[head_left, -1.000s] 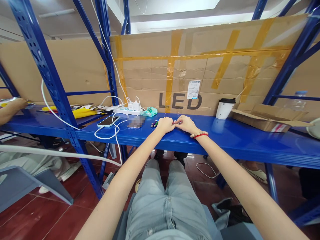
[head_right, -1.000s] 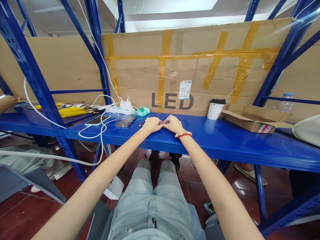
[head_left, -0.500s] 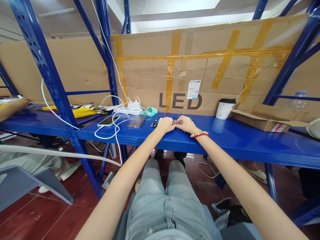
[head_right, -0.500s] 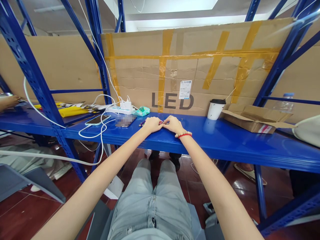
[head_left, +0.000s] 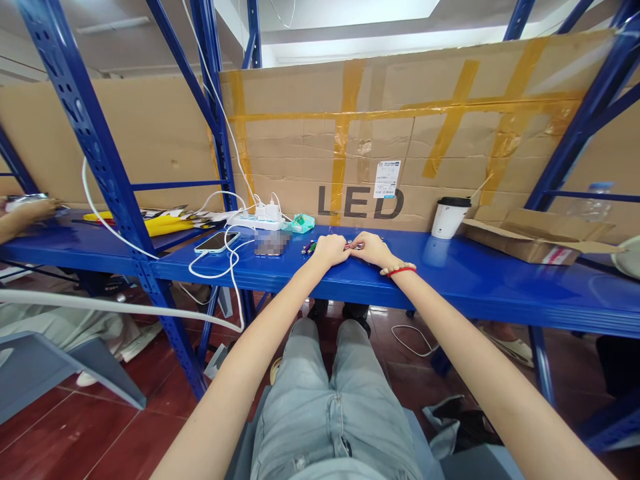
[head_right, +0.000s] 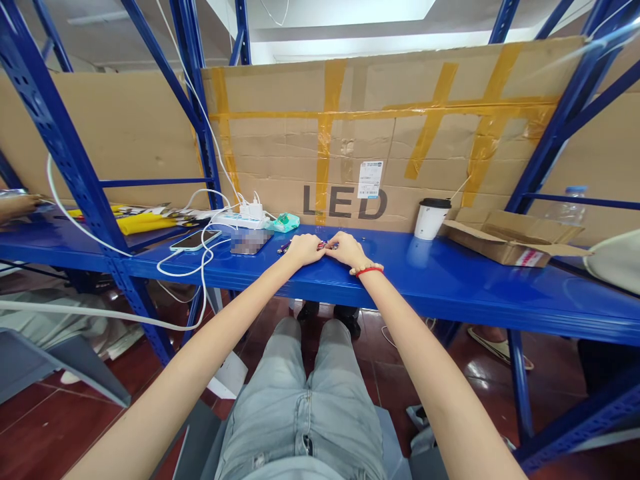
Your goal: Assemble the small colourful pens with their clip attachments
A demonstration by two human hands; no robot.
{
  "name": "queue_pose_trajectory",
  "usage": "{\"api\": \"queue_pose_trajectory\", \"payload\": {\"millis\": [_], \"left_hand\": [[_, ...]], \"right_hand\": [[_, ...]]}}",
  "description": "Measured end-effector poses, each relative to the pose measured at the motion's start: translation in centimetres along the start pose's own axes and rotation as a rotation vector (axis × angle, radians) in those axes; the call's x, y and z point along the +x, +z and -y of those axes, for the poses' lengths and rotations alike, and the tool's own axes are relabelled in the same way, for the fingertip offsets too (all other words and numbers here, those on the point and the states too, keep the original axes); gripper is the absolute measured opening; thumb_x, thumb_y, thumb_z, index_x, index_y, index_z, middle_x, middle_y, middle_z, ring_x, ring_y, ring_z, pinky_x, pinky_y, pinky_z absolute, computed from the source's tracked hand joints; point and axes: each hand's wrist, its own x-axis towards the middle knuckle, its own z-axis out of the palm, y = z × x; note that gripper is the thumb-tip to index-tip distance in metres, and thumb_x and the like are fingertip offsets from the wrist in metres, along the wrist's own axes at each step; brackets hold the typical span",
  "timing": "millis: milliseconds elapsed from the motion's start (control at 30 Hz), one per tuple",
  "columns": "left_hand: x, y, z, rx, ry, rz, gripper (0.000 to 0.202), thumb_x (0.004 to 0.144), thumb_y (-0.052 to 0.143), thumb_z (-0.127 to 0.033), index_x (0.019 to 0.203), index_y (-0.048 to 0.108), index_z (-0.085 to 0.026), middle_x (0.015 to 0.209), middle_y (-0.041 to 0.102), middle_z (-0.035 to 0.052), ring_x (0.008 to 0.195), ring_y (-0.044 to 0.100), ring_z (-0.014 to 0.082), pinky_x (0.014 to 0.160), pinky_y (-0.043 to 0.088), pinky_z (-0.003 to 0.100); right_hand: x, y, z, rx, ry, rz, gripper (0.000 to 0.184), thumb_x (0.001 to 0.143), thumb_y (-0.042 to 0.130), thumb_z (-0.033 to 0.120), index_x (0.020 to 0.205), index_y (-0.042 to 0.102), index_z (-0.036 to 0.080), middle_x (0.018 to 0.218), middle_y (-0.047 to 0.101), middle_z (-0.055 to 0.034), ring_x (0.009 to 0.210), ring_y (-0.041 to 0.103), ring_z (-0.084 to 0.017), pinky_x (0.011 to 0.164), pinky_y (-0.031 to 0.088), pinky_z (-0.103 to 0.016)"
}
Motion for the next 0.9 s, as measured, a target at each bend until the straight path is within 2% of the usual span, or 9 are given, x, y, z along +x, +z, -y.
{"api": "queue_pose_trajectory", "payload": {"millis": [367,900], "left_hand": [[-0.03,0.02,0.03,-0.005,0.008,0.001,0.038,0.084,0.044,-0.040,0.096,0.069,-0.014,0.100,0.068,0.0149,0.098,0.063,0.0283,0.082,0.047,0.036],[-0.03,-0.08,0.02,-0.008,0.013,0.018,0.037,0.085,0.043,-0.039,0.097,0.069,-0.016,0.101,0.068,0.0138,0.099,0.063,0.0267,0.082,0.046,0.034]], "right_hand": [[0.20,0.35,-0.55,-0.003,-0.021,-0.016,0.014,0.074,0.066,0.032,0.074,0.072,0.019,0.088,0.067,-0.0062,0.081,0.062,-0.019,0.074,0.049,-0.029],[0.00,-0.03,-0.09,-0.019,-0.017,-0.013,0.012,0.074,0.066,0.030,0.074,0.072,0.020,0.089,0.068,-0.0059,0.081,0.062,-0.019,0.074,0.048,-0.031]]}}
